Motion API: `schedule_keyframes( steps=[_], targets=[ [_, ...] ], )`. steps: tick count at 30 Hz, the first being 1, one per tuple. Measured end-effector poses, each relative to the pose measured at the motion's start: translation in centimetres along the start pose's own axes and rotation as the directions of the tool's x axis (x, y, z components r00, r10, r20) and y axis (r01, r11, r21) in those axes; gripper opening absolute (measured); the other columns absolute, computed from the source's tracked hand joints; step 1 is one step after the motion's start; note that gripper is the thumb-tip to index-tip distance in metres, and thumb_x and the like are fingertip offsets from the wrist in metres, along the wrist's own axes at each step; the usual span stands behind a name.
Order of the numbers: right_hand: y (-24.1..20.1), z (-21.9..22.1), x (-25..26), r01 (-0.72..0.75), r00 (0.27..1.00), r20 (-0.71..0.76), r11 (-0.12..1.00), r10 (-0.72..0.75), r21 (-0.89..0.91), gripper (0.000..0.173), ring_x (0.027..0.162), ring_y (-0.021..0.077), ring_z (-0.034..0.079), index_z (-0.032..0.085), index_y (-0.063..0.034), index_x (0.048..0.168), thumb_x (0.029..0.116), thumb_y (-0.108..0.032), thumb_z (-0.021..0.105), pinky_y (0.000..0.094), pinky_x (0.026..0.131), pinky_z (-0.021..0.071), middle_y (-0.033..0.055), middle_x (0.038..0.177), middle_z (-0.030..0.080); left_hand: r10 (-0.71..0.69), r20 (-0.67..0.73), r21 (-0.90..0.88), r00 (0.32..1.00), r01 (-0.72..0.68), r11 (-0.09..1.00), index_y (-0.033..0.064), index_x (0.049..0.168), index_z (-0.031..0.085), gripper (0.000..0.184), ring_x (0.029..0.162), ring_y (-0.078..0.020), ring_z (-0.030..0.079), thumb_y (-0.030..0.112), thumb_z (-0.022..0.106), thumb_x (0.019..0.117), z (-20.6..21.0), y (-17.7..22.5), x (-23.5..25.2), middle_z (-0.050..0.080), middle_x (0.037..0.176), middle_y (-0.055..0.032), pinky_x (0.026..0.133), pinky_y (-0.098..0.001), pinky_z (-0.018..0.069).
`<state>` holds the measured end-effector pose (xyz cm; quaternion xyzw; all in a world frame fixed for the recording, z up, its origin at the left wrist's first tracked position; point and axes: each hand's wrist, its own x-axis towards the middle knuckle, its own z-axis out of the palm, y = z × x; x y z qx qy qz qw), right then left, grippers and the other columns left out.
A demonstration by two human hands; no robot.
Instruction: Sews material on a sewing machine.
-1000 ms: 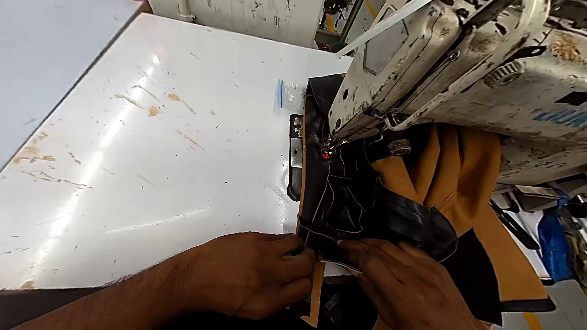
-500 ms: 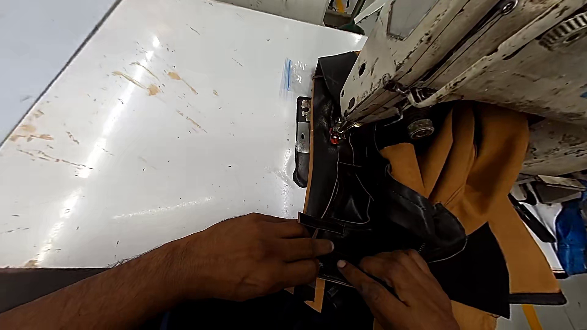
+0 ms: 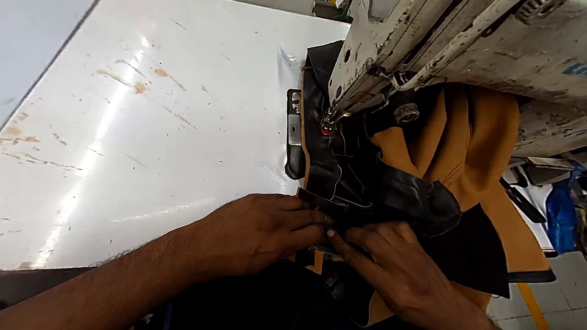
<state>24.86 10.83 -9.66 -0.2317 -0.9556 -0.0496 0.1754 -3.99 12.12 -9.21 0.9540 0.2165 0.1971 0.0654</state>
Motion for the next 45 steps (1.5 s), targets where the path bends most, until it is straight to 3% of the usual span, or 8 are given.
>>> schedule_keyframes(
  steps=[4,7,14,18,23,30,40,45],
  targets=[
    [0.6,-0.5,0.0,0.039,0.996,0.083,0.999,-0.041,0.023,0.031,0.095,0.0214,0.062,0.064,-0.0140,0.134,0.1067,-0.018,0.050,0.0393,0.084,0.0460,0.0049,0.107,0.068,0.012,0.019,-0.006,1.000,-0.012,1.000,0.0124,0.114,0.067,0.025,0.123,-0.0199,0.063,0.007,0.045,0.1029,0.0,-0.5,0.3,0.068,0.131,-0.0017,0.100,-0.0341,0.0542],
    [0.7,-0.5,-0.6,0.031,0.998,0.053,0.997,-0.035,0.073,0.034,0.100,0.0207,0.064,0.063,-0.0167,0.134,0.1061,-0.010,0.046,0.0391,0.088,0.0470,0.0041,0.112,0.069,0.017,0.001,-0.052,1.000,-0.016,0.998,0.0125,0.111,0.069,0.025,0.123,-0.0187,0.063,0.006,0.046,0.1025,0.1,-0.7,0.1,0.069,0.130,-0.0004,0.102,-0.0347,0.0527],
    [0.5,0.2,-1.0,-0.002,1.000,0.000,0.993,0.002,0.118,0.034,0.100,0.0197,0.063,0.064,-0.0206,0.133,0.1066,-0.011,0.044,0.0371,0.087,0.0465,0.0024,0.113,0.069,0.003,-0.005,-0.081,1.000,-0.003,0.997,0.0144,0.115,0.067,0.025,0.123,-0.0186,0.063,0.010,0.046,0.1046,0.3,-0.8,0.0,0.068,0.131,0.0006,0.103,-0.0354,0.0522],
    [0.4,0.1,-0.9,-0.011,1.000,0.005,0.991,0.011,0.134,0.034,0.099,0.0191,0.062,0.065,-0.0207,0.131,0.1068,-0.011,0.044,0.0370,0.088,0.0456,0.0018,0.111,0.068,-0.024,-0.055,-0.078,0.998,0.019,0.997,0.0133,0.119,0.066,0.023,0.120,-0.0188,0.064,0.011,0.048,0.1053,-0.1,-0.1,0.2,0.065,0.136,-0.0031,0.097,-0.0339,0.0548],
    [0.3,0.0,-0.9,-0.001,1.000,0.004,0.995,0.001,0.104,0.033,0.100,0.0177,0.062,0.067,-0.0199,0.130,0.1061,-0.011,0.046,0.0365,0.087,0.0441,0.0010,0.111,0.070,-0.024,-0.152,-0.085,0.988,0.012,0.996,0.0083,0.106,0.068,0.017,0.105,-0.0186,0.069,0.010,0.051,0.1049,0.2,1.0,-0.7,0.071,0.113,-0.0075,0.087,-0.0298,0.0583],
    [0.4,-0.2,-0.7,0.012,1.000,0.020,0.994,-0.014,0.107,0.031,0.099,0.0193,0.062,0.068,-0.0192,0.129,0.1053,-0.013,0.049,0.0387,0.086,0.0441,0.0018,0.109,0.070,-0.111,-0.123,-0.147,0.986,0.093,0.985,0.0079,0.109,0.072,0.020,0.110,-0.0153,0.068,0.018,0.055,0.1043,0.5,1.5,-1.4,0.072,0.115,-0.0052,0.092,-0.0272,0.0580],
    [0.4,-0.1,-1.0,0.019,1.000,-0.023,0.993,-0.017,0.119,0.028,0.098,0.0202,0.063,0.073,-0.0183,0.123,0.1030,-0.012,0.054,0.0408,0.088,0.0443,0.0035,0.108,0.071,-0.077,-0.115,-0.198,0.990,0.053,0.979,0.0109,0.110,0.077,0.021,0.115,-0.0178,0.067,0.012,0.058,0.1008,0.5,1.4,-1.5,0.071,0.124,-0.0047,0.093,-0.0293,0.0571],
    [0.5,0.0,-1.1,0.028,0.998,-0.063,0.991,-0.020,0.131,0.028,0.094,0.0213,0.062,0.075,-0.0158,0.120,0.1014,-0.012,0.056,0.0409,0.086,0.0438,0.0054,0.103,0.071,-0.089,-0.120,-0.192,0.989,0.064,0.979,0.0085,0.108,0.078,0.020,0.112,-0.0190,0.069,0.013,0.060,0.1012,0.6,1.3,-1.4,0.073,0.119,-0.0062,0.093,-0.0308,0.0579]
  ],
)
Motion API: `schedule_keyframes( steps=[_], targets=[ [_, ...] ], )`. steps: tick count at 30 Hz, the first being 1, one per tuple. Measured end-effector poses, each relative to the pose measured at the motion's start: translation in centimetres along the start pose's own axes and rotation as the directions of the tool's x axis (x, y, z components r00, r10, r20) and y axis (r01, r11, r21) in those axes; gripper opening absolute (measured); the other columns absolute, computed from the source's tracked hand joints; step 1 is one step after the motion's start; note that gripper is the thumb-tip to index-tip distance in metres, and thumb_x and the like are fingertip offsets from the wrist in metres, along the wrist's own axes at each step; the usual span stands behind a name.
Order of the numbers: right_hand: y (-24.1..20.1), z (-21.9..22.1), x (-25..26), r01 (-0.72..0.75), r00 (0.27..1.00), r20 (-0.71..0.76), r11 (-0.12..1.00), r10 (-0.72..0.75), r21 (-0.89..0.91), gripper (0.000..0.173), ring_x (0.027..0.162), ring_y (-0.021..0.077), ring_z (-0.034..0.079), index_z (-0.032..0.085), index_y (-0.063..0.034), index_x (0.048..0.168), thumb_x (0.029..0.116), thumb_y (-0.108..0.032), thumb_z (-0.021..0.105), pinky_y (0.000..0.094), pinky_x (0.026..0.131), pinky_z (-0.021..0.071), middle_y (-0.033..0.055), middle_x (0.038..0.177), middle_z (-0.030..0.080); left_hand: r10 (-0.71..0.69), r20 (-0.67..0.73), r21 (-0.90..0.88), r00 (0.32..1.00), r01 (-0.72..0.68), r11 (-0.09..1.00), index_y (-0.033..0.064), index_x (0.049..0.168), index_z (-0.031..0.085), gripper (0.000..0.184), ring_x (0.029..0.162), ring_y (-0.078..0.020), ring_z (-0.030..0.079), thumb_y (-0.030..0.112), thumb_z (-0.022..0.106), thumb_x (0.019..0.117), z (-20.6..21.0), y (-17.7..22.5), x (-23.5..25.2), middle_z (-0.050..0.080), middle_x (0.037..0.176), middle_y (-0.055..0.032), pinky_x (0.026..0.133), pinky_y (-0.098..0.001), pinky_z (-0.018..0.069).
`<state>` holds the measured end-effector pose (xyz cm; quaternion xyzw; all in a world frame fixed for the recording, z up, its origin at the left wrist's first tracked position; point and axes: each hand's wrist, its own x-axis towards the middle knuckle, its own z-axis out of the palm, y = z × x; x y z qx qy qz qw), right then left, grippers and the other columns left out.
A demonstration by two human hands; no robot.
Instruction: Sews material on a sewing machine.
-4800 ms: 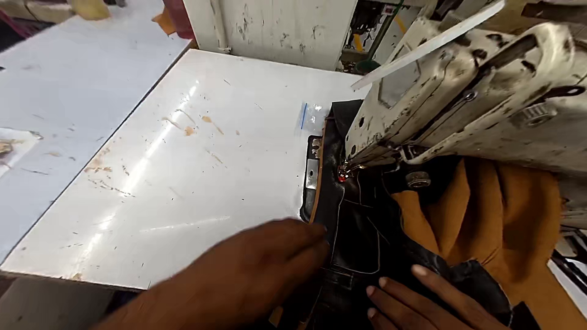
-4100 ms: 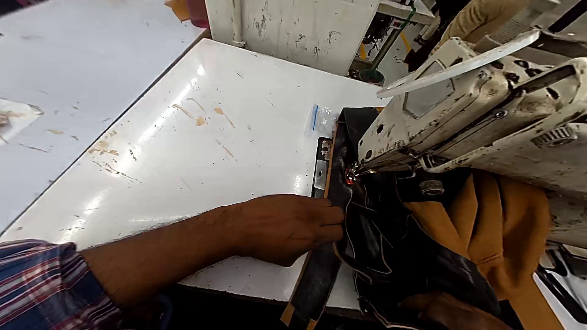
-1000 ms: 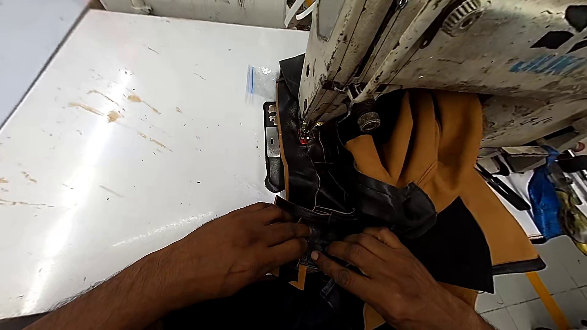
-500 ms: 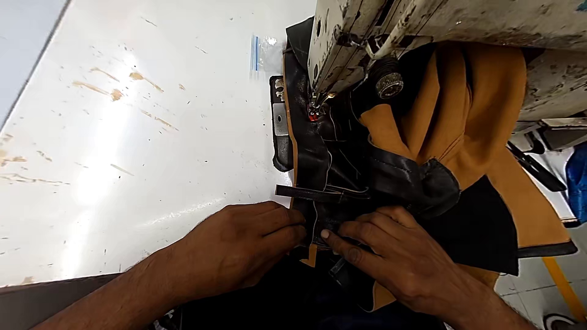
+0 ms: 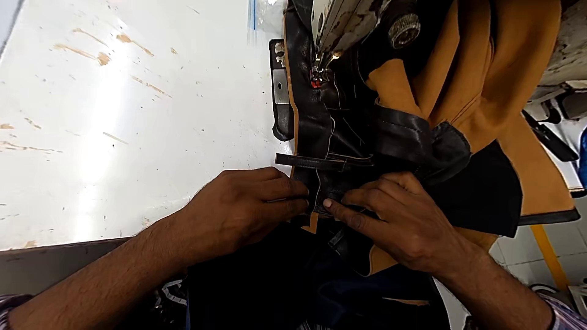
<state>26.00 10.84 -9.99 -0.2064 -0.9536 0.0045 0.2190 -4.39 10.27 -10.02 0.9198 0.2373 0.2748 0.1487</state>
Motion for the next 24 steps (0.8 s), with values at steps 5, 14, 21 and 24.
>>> schedule_keyframes(
  steps=[5,14,21,24],
  targets=[
    [0.17,-0.01,0.07,0.016,1.000,-0.014,1.000,-0.016,0.015,0.027,0.091,0.0216,0.062,0.076,-0.0140,0.119,0.1019,-0.012,0.055,0.0407,0.085,0.0436,0.0060,0.099,0.070,-0.070,-0.010,0.008,0.998,0.070,0.998,0.0091,0.103,0.079,0.020,0.106,-0.0157,0.070,0.014,0.060,0.0995,-0.29,0.55,0.48,0.075,0.110,-0.0038,0.090,-0.0292,0.0582],
    [-0.01,-0.24,0.47,-0.001,1.000,-0.006,0.999,0.001,0.052,0.027,0.090,0.0219,0.062,0.077,-0.0127,0.116,0.1021,-0.010,0.054,0.0406,0.084,0.0438,0.0067,0.097,0.070,0.001,-0.004,-0.035,1.000,-0.001,0.999,0.0063,0.109,0.078,0.020,0.113,-0.0212,0.069,0.007,0.062,0.0981,0.00,0.63,0.31,0.074,0.115,-0.0080,0.099,-0.0338,0.0568],
    [0.25,-0.03,0.21,0.022,1.000,-0.022,0.999,-0.021,0.037,0.026,0.089,0.0218,0.061,0.076,-0.0129,0.117,0.1018,-0.011,0.055,0.0410,0.083,0.0429,0.0065,0.097,0.069,0.024,0.029,-0.003,0.999,-0.023,1.000,0.0068,0.111,0.078,0.023,0.115,-0.0223,0.068,0.005,0.058,0.0987,0.01,0.51,0.11,0.073,0.118,-0.0083,0.098,-0.0345,0.0567],
    [0.26,-0.05,0.21,0.021,1.000,-0.019,0.999,-0.021,0.029,0.026,0.089,0.0217,0.061,0.076,-0.0131,0.117,0.1015,-0.011,0.056,0.0409,0.083,0.0431,0.0059,0.097,0.069,0.024,0.033,0.001,0.999,-0.024,1.000,0.0069,0.112,0.078,0.024,0.114,-0.0220,0.068,0.005,0.057,0.0990,0.05,0.49,0.15,0.073,0.118,-0.0078,0.098,-0.0341,0.0570]
  ],
)
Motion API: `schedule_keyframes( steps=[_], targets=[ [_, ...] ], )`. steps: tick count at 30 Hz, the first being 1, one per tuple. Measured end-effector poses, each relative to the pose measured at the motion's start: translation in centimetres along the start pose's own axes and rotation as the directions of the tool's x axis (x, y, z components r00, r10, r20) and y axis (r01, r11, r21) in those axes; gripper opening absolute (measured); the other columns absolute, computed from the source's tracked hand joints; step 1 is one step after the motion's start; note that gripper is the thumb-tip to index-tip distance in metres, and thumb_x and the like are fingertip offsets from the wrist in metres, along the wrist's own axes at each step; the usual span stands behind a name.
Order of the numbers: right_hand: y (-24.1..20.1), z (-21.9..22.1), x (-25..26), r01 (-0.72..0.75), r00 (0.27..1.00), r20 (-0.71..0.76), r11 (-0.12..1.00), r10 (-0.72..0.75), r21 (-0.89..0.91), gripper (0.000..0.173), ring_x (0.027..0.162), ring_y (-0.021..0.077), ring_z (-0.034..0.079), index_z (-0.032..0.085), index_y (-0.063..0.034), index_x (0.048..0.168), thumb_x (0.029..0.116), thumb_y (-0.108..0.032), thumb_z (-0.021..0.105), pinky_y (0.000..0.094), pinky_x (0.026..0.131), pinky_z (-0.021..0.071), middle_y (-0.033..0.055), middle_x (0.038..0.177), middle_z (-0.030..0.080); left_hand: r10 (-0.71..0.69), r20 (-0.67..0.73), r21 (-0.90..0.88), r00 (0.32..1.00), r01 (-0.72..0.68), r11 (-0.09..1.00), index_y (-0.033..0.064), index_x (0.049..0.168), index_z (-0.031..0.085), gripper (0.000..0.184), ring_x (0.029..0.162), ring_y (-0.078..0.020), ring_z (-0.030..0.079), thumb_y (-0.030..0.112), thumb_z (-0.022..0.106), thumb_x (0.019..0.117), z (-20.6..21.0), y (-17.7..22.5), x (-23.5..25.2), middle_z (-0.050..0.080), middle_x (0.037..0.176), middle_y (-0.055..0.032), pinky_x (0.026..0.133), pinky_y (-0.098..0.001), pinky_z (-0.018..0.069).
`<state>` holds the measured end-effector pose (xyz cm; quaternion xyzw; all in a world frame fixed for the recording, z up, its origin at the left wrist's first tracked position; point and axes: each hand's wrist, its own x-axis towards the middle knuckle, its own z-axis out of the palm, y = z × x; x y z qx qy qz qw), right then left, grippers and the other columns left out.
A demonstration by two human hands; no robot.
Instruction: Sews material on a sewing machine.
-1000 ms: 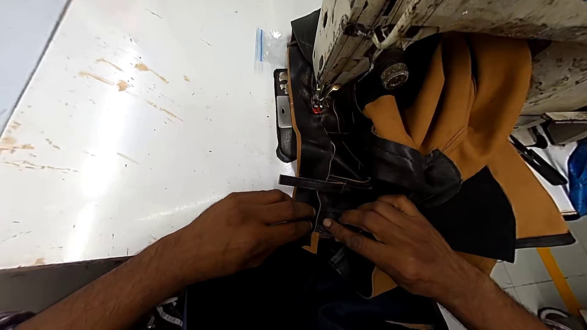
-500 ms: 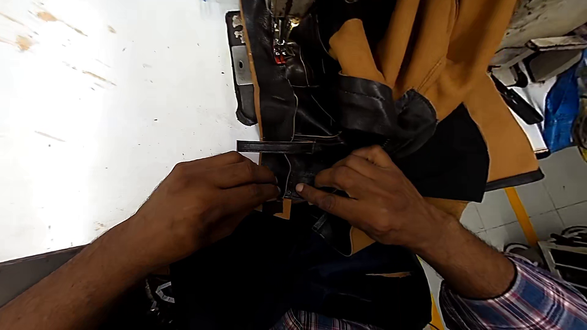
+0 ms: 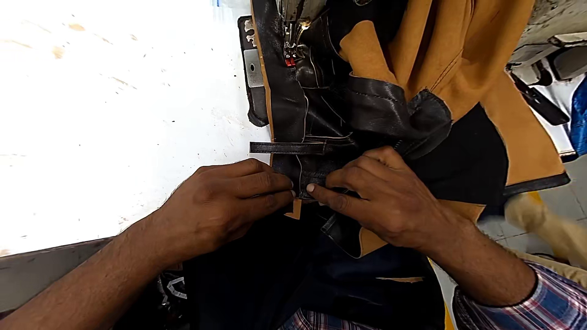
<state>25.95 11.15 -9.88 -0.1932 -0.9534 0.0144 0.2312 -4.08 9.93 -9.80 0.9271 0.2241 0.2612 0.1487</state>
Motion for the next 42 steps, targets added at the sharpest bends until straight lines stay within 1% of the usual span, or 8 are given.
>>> schedule_keyframes(
  steps=[10,17,22,25,28,30,34,42],
  targets=[
    [0.1,0.0,0.0,0.002,1.000,0.010,1.000,-0.002,-0.006,0.027,0.090,0.0215,0.061,0.076,-0.0138,0.119,0.1011,-0.010,0.055,0.0415,0.085,0.0434,0.0055,0.098,0.069,0.031,0.044,0.100,0.999,-0.036,0.994,0.0078,0.115,0.077,0.027,0.112,-0.0222,0.068,0.005,0.055,0.1007,-0.1,0.4,0.2,0.072,0.122,-0.0073,0.092,-0.0325,0.0572],
    [0.0,0.1,-0.1,0.001,1.000,0.016,0.999,-0.001,-0.047,0.027,0.093,0.0206,0.061,0.075,-0.0166,0.120,0.1020,-0.012,0.055,0.0418,0.087,0.0436,0.0036,0.100,0.069,0.034,0.027,0.069,0.999,-0.036,0.997,0.0107,0.113,0.078,0.027,0.113,-0.0191,0.067,0.006,0.055,0.1007,0.1,0.2,0.1,0.072,0.122,-0.0035,0.094,-0.0311,0.0564],
    [-0.2,0.3,-0.2,-0.017,0.999,0.031,0.998,0.019,-0.052,0.027,0.094,0.0193,0.062,0.073,-0.0187,0.122,0.1036,-0.013,0.054,0.0403,0.087,0.0445,0.0021,0.100,0.069,0.039,0.032,0.101,0.999,-0.042,0.994,0.0105,0.112,0.076,0.029,0.114,-0.0181,0.067,0.005,0.050,0.1028,0.2,0.3,0.0,0.073,0.119,-0.0016,0.096,-0.0313,0.0555],
    [-0.2,0.5,-0.3,-0.027,0.999,0.033,0.999,0.028,-0.040,0.029,0.095,0.0182,0.063,0.070,-0.0186,0.126,0.1050,-0.012,0.051,0.0388,0.088,0.0457,0.0017,0.100,0.070,-0.045,-0.032,0.016,0.998,0.045,0.999,0.0107,0.112,0.075,0.024,0.114,-0.0140,0.068,0.011,0.052,0.1044,0.5,0.0,-0.4,0.073,0.119,-0.0018,0.097,-0.0271,0.0562],
    [-0.2,0.7,-0.3,-0.040,0.999,0.028,0.999,0.041,-0.033,0.029,0.093,0.0191,0.063,0.069,-0.0182,0.127,0.1057,-0.012,0.050,0.0383,0.087,0.0468,0.0027,0.100,0.068,-0.171,-0.087,-0.030,0.981,0.169,0.985,0.0112,0.109,0.072,0.020,0.108,-0.0082,0.068,0.026,0.059,0.1046,0.6,0.0,-0.6,0.071,0.119,-0.0020,0.089,-0.0216,0.0580],
    [-0.3,0.6,-0.2,-0.041,0.999,0.029,0.998,0.042,-0.037,0.029,0.092,0.0192,0.062,0.068,-0.0177,0.127,0.1058,-0.012,0.050,0.0384,0.087,0.0472,0.0027,0.099,0.067,-0.171,-0.093,-0.012,0.981,0.170,0.985,0.0106,0.109,0.071,0.022,0.108,-0.0087,0.068,0.028,0.059,0.1044,0.8,0.1,-0.5,0.070,0.120,-0.0030,0.087,-0.0223,0.0583],
    [-0.3,0.7,-0.2,-0.032,0.999,0.025,0.999,0.033,-0.038,0.029,0.090,0.0194,0.062,0.068,-0.0172,0.126,0.1057,-0.011,0.049,0.0386,0.086,0.0469,0.0026,0.098,0.067,-0.126,-0.103,0.032,0.987,0.130,0.991,0.0095,0.116,0.072,0.025,0.110,-0.0122,0.069,0.027,0.060,0.1045,1.2,0.4,-0.3,0.071,0.122,-0.0047,0.090,-0.0251,0.0578],
    [-0.4,0.5,0.0,-0.052,0.998,0.039,0.998,0.053,-0.041,0.028,0.090,0.0182,0.062,0.069,-0.0177,0.125,0.1058,-0.013,0.049,0.0379,0.086,0.0470,0.0013,0.098,0.067,-0.260,-0.140,0.165,0.955,0.281,0.945,0.0159,0.105,0.076,0.027,0.093,-0.0101,0.068,0.035,0.057,0.1042,2.1,2.2,0.7,0.073,0.107,0.0017,0.075,-0.0222,0.0559]
  ],
)
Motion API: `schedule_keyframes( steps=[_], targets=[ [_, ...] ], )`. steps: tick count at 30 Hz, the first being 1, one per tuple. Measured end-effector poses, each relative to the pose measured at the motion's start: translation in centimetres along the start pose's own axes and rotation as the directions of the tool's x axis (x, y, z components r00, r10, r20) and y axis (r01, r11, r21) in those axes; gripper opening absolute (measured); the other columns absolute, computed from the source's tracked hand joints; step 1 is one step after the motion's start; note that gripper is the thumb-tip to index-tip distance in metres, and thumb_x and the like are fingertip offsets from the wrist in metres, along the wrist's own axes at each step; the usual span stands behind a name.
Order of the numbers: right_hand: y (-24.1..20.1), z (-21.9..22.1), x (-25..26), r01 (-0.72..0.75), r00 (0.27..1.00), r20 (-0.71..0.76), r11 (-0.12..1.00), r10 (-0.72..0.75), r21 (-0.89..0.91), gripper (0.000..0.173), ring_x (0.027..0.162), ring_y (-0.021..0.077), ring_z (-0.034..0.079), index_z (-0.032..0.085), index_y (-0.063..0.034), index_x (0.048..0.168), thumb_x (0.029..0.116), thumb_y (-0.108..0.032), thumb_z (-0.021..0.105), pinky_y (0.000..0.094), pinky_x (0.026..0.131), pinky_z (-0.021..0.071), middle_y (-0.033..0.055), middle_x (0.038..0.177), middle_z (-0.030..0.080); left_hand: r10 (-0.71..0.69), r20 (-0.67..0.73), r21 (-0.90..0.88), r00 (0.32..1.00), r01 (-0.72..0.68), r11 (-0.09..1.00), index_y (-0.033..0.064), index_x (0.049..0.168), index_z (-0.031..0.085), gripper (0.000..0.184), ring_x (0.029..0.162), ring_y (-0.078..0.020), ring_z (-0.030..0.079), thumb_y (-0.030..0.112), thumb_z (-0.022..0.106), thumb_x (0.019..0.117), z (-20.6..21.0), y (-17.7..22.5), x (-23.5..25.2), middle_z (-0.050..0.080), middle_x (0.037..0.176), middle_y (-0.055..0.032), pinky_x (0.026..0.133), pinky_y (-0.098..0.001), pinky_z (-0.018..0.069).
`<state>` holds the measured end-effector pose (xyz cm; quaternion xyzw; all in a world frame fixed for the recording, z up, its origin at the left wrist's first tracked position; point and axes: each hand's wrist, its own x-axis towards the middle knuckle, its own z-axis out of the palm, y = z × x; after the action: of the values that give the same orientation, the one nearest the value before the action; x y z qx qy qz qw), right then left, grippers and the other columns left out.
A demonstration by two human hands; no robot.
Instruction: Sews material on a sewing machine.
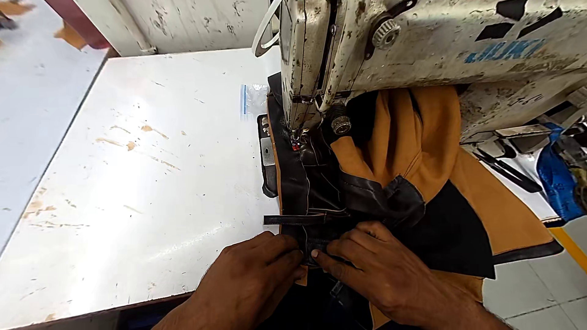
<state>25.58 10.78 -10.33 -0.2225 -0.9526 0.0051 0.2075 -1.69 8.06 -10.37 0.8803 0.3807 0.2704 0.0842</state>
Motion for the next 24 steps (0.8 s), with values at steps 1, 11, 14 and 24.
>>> schedule_keyframes(
  steps=[1,11,14,24],
  targets=[
    [0.0,-0.1,0.1,-0.004,1.000,0.006,1.000,0.004,-0.003,0.027,0.090,0.0178,0.062,0.069,-0.0180,0.124,0.1059,-0.014,0.049,0.0377,0.086,0.0469,0.0009,0.098,0.067,-0.017,-0.001,0.026,1.000,0.017,1.000,0.0162,0.104,0.075,0.027,0.092,-0.0103,0.068,0.036,0.057,0.1043,0.1,0.3,0.1,0.073,0.105,0.0019,0.073,-0.0223,0.0557],
    [-0.2,-0.3,0.2,-0.004,1.000,0.029,1.000,0.004,-0.006,0.029,0.089,0.0162,0.061,0.071,-0.0173,0.122,0.1053,-0.011,0.048,0.0376,0.087,0.0456,-0.0002,0.096,0.067,-0.063,-0.010,0.065,0.998,0.064,0.996,0.0149,0.100,0.076,0.023,0.089,-0.0109,0.067,0.024,0.055,0.1030,0.0,1.4,0.3,0.073,0.104,0.0011,0.071,-0.0222,0.0545],
    [-0.2,-0.2,0.2,0.000,1.000,0.024,1.000,0.000,-0.006,0.030,0.089,0.0163,0.061,0.071,-0.0170,0.122,0.1051,-0.011,0.048,0.0374,0.087,0.0453,-0.0002,0.096,0.068,-0.067,-0.021,0.071,0.998,0.069,0.995,0.0130,0.098,0.073,0.022,0.090,-0.0113,0.067,0.023,0.054,0.1036,0.2,1.3,0.1,0.072,0.105,-0.0008,0.072,-0.0218,0.0549],
    [-0.2,-0.2,0.3,0.004,1.000,0.022,1.000,-0.004,-0.006,0.029,0.089,0.0164,0.061,0.071,-0.0164,0.123,0.1058,-0.011,0.048,0.0371,0.086,0.0452,0.0004,0.096,0.067,0.016,-0.016,-0.054,1.000,-0.017,0.998,0.0136,0.104,0.075,0.020,0.102,-0.0113,0.068,0.027,0.060,0.1040,0.1,-0.1,-0.8,0.073,0.111,0.0009,0.085,-0.0232,0.0564]
  ],
)
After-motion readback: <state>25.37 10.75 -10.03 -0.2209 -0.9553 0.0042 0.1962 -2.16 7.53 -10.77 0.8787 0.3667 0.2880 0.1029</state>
